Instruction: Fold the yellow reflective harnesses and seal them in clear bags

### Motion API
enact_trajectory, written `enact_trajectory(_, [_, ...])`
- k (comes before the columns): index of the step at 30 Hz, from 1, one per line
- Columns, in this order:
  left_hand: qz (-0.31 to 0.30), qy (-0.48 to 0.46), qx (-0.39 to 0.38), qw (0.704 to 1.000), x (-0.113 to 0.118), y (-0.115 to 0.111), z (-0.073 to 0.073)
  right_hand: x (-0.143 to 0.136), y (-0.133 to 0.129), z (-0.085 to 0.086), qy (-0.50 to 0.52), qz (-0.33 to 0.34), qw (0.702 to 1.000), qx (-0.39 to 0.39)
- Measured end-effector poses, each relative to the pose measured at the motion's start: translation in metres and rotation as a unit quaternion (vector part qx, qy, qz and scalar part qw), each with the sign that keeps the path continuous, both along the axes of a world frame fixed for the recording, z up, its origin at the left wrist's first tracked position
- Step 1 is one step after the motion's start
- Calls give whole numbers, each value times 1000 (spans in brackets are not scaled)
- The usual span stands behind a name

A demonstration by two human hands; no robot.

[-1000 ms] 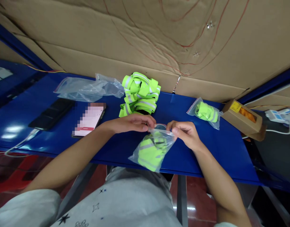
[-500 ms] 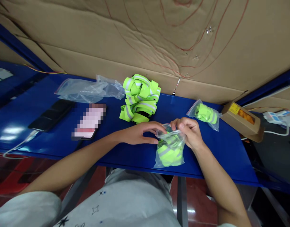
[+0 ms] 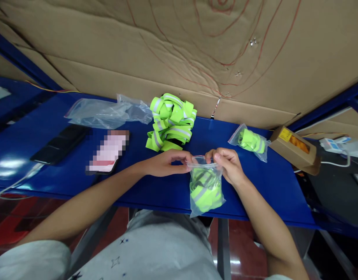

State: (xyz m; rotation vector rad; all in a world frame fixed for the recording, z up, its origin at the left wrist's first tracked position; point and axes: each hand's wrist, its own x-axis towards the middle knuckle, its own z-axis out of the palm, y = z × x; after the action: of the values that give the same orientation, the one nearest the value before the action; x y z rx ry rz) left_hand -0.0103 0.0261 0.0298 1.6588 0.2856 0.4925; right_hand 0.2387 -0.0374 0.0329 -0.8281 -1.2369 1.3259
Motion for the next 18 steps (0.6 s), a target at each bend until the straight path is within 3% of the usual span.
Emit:
enact_trajectory(13, [52, 29, 41, 997, 4, -4, -2, 2, 5, -6, -41, -27, 999, 4])
enact_trajectory(18, [44, -9, 25, 999, -1, 0, 6, 4, 3, 11, -38, -37, 994, 100])
